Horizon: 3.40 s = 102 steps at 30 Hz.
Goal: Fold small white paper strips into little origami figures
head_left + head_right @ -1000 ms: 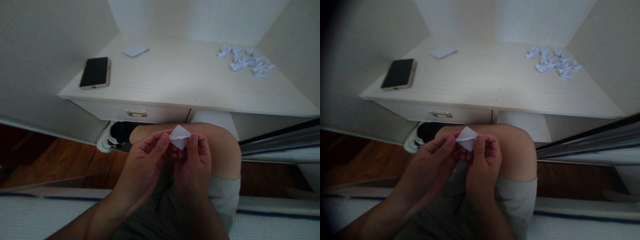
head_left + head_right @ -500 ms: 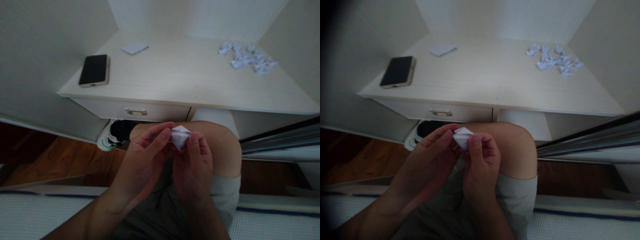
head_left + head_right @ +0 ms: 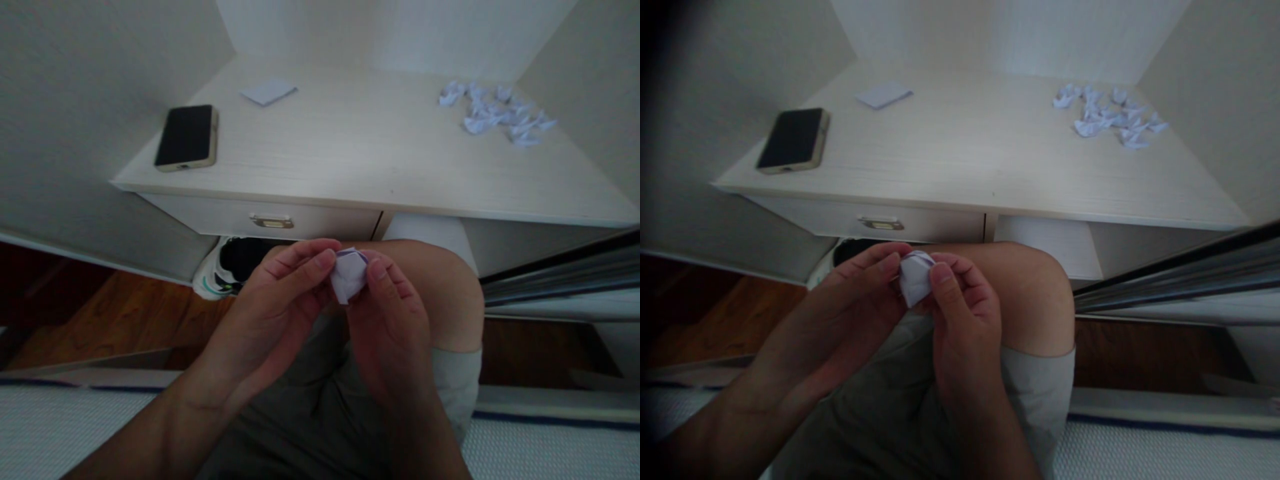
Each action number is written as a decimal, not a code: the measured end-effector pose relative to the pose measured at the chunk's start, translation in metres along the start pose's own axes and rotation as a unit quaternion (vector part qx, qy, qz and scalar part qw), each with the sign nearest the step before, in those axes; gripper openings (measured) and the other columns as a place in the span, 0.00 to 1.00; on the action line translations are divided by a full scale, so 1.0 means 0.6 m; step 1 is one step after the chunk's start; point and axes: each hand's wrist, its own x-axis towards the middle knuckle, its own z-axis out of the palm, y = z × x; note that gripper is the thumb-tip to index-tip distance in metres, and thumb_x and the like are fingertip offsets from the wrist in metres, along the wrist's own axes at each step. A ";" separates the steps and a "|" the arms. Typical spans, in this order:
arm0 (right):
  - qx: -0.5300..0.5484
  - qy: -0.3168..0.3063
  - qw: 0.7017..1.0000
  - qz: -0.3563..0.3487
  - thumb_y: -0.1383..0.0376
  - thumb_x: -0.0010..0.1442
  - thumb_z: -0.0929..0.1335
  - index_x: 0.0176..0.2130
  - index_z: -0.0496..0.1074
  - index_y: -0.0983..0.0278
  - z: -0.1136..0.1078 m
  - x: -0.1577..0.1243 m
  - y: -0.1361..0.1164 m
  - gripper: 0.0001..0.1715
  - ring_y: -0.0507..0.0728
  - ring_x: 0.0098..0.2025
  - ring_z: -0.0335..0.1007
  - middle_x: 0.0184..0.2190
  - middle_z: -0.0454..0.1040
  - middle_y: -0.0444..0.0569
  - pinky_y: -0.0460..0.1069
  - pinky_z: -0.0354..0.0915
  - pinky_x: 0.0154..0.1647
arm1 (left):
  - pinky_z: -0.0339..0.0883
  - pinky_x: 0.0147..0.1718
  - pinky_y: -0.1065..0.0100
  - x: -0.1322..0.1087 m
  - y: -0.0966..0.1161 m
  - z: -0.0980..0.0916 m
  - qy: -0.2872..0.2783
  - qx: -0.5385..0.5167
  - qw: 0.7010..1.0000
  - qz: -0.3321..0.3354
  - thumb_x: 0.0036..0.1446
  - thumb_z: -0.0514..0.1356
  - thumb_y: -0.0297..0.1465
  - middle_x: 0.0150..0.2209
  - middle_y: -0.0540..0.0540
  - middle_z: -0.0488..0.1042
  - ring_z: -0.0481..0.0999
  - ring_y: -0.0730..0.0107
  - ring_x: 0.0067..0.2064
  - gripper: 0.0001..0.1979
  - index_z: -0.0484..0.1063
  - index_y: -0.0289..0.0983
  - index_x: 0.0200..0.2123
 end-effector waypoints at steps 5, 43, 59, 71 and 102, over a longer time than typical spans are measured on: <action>0.039 0.015 0.999 -0.009 0.60 0.60 0.78 0.38 0.79 0.58 0.003 0.001 0.000 0.08 0.53 0.37 0.72 0.37 0.78 0.44 0.47 0.69 0.36 | 0.78 0.37 0.74 -0.003 -0.011 -0.005 0.005 -0.001 1.000 0.012 0.56 0.75 0.29 0.37 0.48 0.84 0.82 0.72 0.36 0.10 0.83 0.37 0.42; 0.062 -0.165 0.981 0.080 0.59 0.59 0.80 0.45 0.85 0.54 -0.025 -0.005 -0.010 0.13 0.53 0.42 0.75 0.41 0.83 0.43 0.46 0.71 0.49 | 0.77 0.36 0.75 -0.027 0.052 -0.013 -0.105 0.406 0.876 0.236 0.62 0.70 0.27 0.38 0.51 0.82 0.81 0.71 0.39 0.08 0.84 0.45 0.44; 0.085 -0.045 0.995 0.014 0.59 0.59 0.79 0.42 0.84 0.57 -0.007 -0.011 -0.002 0.10 0.51 0.35 0.74 0.38 0.82 0.45 0.44 0.72 0.36 | 0.81 0.40 0.71 -0.019 0.028 -0.020 -0.098 0.268 0.952 0.106 0.59 0.73 0.27 0.42 0.50 0.84 0.85 0.68 0.41 0.21 0.78 0.46 0.55; -0.083 -0.014 0.990 -0.117 0.70 0.60 0.77 0.46 0.83 0.57 -0.005 -0.021 -0.007 0.14 0.54 0.38 0.80 0.38 0.84 0.45 0.49 0.77 0.39 | 0.82 0.38 0.72 -0.022 0.022 -0.011 -0.069 0.245 0.955 0.152 0.58 0.72 0.24 0.37 0.49 0.84 0.85 0.69 0.39 0.16 0.79 0.41 0.49; 0.026 -0.069 0.997 -0.025 0.63 0.60 0.79 0.44 0.84 0.55 -0.011 -0.028 0.006 0.10 0.56 0.40 0.80 0.38 0.85 0.45 0.51 0.75 0.46 | 0.75 0.37 0.71 -0.027 0.020 -0.016 -0.086 0.323 0.896 0.292 0.61 0.70 0.24 0.41 0.49 0.80 0.78 0.69 0.41 0.13 0.86 0.49 0.43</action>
